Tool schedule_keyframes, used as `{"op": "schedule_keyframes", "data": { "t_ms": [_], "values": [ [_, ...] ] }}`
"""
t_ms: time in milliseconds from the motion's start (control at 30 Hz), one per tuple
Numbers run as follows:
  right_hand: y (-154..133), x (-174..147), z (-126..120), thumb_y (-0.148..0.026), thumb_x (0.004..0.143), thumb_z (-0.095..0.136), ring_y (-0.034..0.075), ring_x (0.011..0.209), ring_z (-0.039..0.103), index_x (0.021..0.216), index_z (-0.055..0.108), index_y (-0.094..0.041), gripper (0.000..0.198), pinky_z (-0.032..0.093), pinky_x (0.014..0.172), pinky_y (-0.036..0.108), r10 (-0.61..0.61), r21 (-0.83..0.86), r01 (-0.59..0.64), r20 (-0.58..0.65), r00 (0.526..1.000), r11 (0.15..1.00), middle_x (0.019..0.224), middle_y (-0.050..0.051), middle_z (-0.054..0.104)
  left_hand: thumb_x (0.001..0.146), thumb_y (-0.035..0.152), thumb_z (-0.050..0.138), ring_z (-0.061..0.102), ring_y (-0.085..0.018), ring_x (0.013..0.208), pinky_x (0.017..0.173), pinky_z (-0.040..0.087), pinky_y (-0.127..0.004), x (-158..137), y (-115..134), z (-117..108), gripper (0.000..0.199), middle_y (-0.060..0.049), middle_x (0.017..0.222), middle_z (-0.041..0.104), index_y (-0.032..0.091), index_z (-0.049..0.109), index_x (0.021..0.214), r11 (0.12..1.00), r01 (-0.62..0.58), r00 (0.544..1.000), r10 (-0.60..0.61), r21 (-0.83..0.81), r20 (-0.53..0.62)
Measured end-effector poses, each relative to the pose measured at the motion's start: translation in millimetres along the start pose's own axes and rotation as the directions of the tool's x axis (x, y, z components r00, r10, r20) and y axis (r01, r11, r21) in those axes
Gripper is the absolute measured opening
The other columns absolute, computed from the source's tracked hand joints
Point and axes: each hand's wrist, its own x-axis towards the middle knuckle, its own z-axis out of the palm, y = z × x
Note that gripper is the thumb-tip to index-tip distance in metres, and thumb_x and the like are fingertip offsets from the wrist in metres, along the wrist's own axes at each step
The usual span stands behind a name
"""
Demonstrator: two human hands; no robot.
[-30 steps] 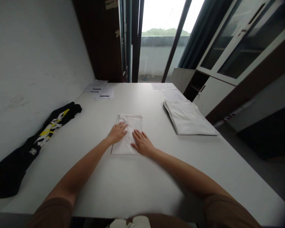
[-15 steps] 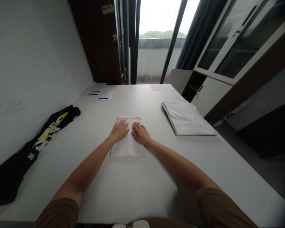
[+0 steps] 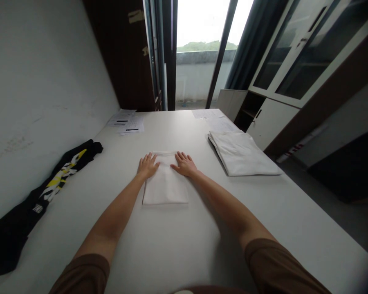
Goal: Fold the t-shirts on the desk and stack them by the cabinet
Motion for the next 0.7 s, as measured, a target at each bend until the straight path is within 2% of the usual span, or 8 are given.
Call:
{"op": "schedule_keyframes", "data": {
  "t_ms": [100, 167, 267, 333, 467, 567, 633, 700],
  "values": [
    [1, 0, -1, -0.066, 0.1, 0.04, 0.03, 0.154, 0.02, 0.16, 0.031, -0.014, 0.08, 0.015, 0.124, 0.048, 0.067, -0.001, -0.067, -0.061, 0.996, 0.998, 0.166, 0.018, 0.024, 0.102, 0.047, 0.04, 0.031, -0.034, 0.149, 0.121, 0.02, -0.054, -9, 5, -6, 0.061, -0.018, 0.162, 0.036, 0.017, 0.041, 0.155, 0.999, 0.036, 0.997, -0.035, 0.008, -0.07],
    [1, -2, -3, -0.06, 0.101, 0.042, 0.03, 0.151, 0.028, 0.157, 0.036, -0.013, 0.074, 0.019, 0.123, 0.045, 0.089, 0.006, -0.089, -0.113, 0.99, 0.996, 0.162, 0.018, 0.034, 0.103, 0.042, 0.037, 0.039, -0.034, 0.143, 0.119, 0.026, -0.052, -20, 9, -11, 0.06, -0.021, 0.154, 0.046, 0.012, 0.039, 0.155, 0.998, 0.058, 0.992, -0.057, 0.004, -0.112],
    [1, -10, -10, -0.052, 0.101, 0.048, 0.028, 0.141, 0.042, 0.153, 0.044, -0.017, 0.063, 0.029, 0.118, 0.04, 0.097, 0.039, -0.092, -0.156, 0.983, 0.995, 0.151, 0.016, 0.05, 0.101, 0.04, 0.04, 0.049, -0.035, 0.132, 0.113, 0.036, -0.05, -38, 16, -17, 0.06, -0.021, 0.139, 0.057, 0.014, 0.039, 0.155, 0.996, 0.092, 0.983, -0.09, 0.006, -0.162],
    [0, -15, -16, -0.048, 0.101, 0.049, 0.027, 0.134, 0.049, 0.15, 0.048, -0.019, 0.057, 0.034, 0.114, 0.038, 0.13, 0.065, -0.12, -0.17, 0.977, 0.991, 0.142, 0.014, 0.058, 0.098, 0.043, 0.047, 0.051, -0.036, 0.128, 0.109, 0.039, -0.049, -48, 21, -20, 0.063, -0.02, 0.134, 0.059, 0.017, 0.038, 0.156, 0.993, 0.114, 0.98, -0.108, 0.027, -0.169],
    [-9, -26, -23, -0.044, 0.102, 0.049, 0.026, 0.12, 0.06, 0.149, 0.049, -0.023, 0.052, 0.044, 0.102, 0.035, 0.214, 0.113, -0.203, -0.1, 0.972, 0.973, 0.129, 0.011, 0.068, 0.096, 0.048, 0.051, 0.06, -0.037, 0.118, 0.099, 0.046, -0.048, -54, 29, -24, 0.072, -0.023, 0.134, 0.056, 0.018, 0.032, 0.159, 0.987, 0.151, 0.985, -0.146, 0.052, -0.097],
    [-25, -32, -22, -0.053, 0.101, 0.049, 0.027, 0.114, 0.066, 0.149, 0.049, -0.027, 0.054, 0.048, 0.095, 0.036, 0.22, 0.125, -0.216, -0.014, 0.975, 0.968, 0.123, 0.009, 0.072, 0.096, 0.05, 0.052, 0.068, -0.036, 0.107, 0.09, 0.052, -0.046, -50, 26, -26, 0.074, -0.022, 0.127, 0.064, 0.021, 0.029, 0.16, 0.984, 0.175, 0.985, -0.175, 0.02, -0.004],
    [-35, -34, -21, -0.06, 0.1, 0.047, 0.029, 0.114, 0.066, 0.148, 0.05, -0.029, 0.057, 0.049, 0.095, 0.038, 0.206, 0.131, -0.203, -0.014, 0.978, 0.97, 0.122, 0.009, 0.072, 0.094, 0.047, 0.057, 0.069, -0.036, 0.108, 0.091, 0.052, -0.045, -46, 21, -25, 0.072, -0.018, 0.123, 0.069, 0.024, 0.033, 0.158, 0.981, 0.186, 0.982, -0.184, -0.048, 0.042],
    [-41, -34, -19, -0.059, 0.1, 0.048, 0.029, 0.115, 0.066, 0.148, 0.051, -0.03, 0.056, 0.048, 0.097, 0.037, 0.195, 0.157, -0.188, -0.035, 0.98, 0.97, 0.126, 0.009, 0.07, 0.091, 0.041, 0.062, 0.067, -0.035, 0.115, 0.097, 0.051, -0.045, -42, 16, -22, 0.068, -0.015, 0.128, 0.069, 0.026, 0.04, 0.154, 0.962, 0.19, 0.982, -0.186, -0.197, 0.039]
  ]
}}
